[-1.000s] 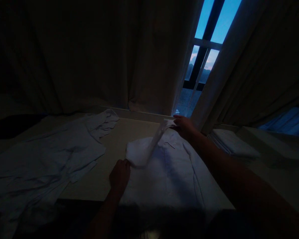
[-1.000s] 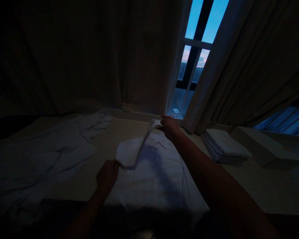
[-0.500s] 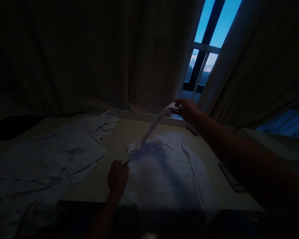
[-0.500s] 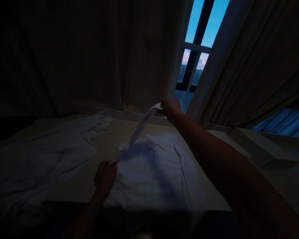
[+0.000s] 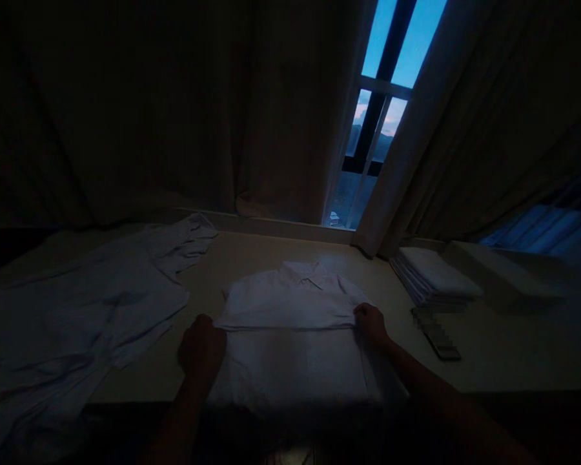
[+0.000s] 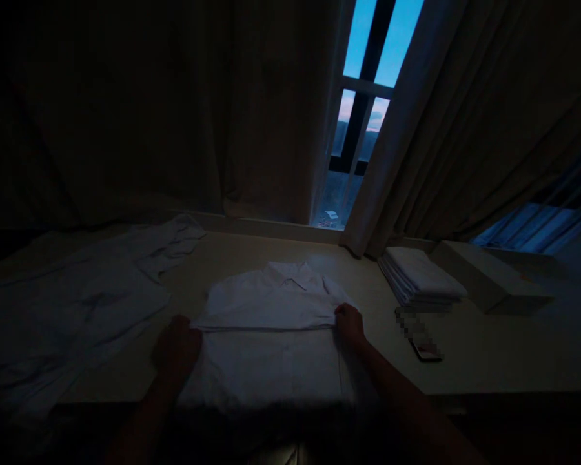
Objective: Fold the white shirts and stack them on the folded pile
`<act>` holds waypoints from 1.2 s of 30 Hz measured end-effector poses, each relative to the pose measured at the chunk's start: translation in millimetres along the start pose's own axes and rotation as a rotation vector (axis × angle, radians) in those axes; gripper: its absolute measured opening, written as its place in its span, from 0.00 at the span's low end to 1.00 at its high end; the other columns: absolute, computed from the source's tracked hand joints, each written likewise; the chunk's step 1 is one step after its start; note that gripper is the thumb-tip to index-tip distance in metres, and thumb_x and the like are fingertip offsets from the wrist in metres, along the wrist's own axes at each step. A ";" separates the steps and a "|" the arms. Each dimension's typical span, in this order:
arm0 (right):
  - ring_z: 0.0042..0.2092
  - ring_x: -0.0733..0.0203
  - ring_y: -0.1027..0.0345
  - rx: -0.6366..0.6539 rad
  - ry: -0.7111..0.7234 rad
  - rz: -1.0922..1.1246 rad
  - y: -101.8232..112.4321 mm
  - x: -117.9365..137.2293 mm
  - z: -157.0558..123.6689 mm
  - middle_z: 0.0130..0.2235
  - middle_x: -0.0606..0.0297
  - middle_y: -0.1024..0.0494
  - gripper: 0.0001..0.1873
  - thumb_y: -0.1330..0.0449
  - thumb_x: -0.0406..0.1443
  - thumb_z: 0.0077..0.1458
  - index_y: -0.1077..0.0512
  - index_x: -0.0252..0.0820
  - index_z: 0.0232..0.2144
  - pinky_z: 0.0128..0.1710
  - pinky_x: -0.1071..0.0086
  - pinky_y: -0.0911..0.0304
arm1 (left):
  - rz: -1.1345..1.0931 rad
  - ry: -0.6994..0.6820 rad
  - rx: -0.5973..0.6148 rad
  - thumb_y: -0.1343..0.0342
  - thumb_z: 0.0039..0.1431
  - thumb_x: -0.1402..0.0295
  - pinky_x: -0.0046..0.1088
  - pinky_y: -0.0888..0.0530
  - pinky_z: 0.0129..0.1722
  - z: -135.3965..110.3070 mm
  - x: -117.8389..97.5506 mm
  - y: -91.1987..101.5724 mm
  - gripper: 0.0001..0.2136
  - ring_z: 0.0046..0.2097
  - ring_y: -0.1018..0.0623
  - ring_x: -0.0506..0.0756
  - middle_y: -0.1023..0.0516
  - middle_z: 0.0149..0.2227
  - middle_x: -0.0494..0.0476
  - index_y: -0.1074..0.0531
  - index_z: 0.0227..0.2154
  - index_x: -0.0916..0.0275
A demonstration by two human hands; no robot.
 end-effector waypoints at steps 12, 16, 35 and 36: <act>0.44 0.58 0.34 0.033 0.072 -0.412 8.7 -25.3 21.8 0.44 0.55 0.25 0.14 0.52 0.27 0.58 0.30 0.39 0.42 0.43 0.70 0.46 | 0.078 -0.167 0.024 0.56 0.57 0.69 0.35 0.33 0.35 28.5 -61.2 -16.7 0.12 0.38 0.23 0.62 0.23 0.37 0.68 0.32 0.40 0.65; 0.40 0.58 0.33 0.046 0.048 -0.503 17.1 -26.6 46.4 0.41 0.54 0.24 0.13 0.52 0.29 0.59 0.31 0.37 0.43 0.38 0.70 0.46 | 0.053 -0.212 0.031 0.56 0.58 0.69 0.34 0.34 0.35 36.4 -76.6 -25.5 0.13 0.40 0.23 0.61 0.23 0.39 0.68 0.33 0.42 0.65; 0.51 0.51 0.32 0.239 0.382 -0.649 -40.0 127.5 66.8 0.48 0.49 0.25 0.15 0.47 0.34 0.59 0.25 0.39 0.45 0.50 0.63 0.41 | -0.031 -0.314 -0.047 0.57 0.63 0.61 0.31 0.31 0.39 8.6 -59.8 -6.0 0.14 0.44 0.26 0.57 0.29 0.45 0.61 0.35 0.47 0.60; 0.51 0.54 0.31 0.280 0.429 -0.623 -61.5 149.6 69.8 0.48 0.52 0.24 0.14 0.47 0.36 0.60 0.25 0.40 0.44 0.50 0.66 0.41 | -0.035 -0.308 -0.044 0.57 0.63 0.62 0.30 0.31 0.39 9.1 -58.6 -5.5 0.14 0.44 0.26 0.56 0.29 0.46 0.61 0.36 0.48 0.59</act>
Point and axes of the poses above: each hand's wrist, its own z-axis towards the middle knuckle, its own y-axis out of the back of the hand, x = y × z, the point moved 3 cm from there along z, towards the middle knuckle
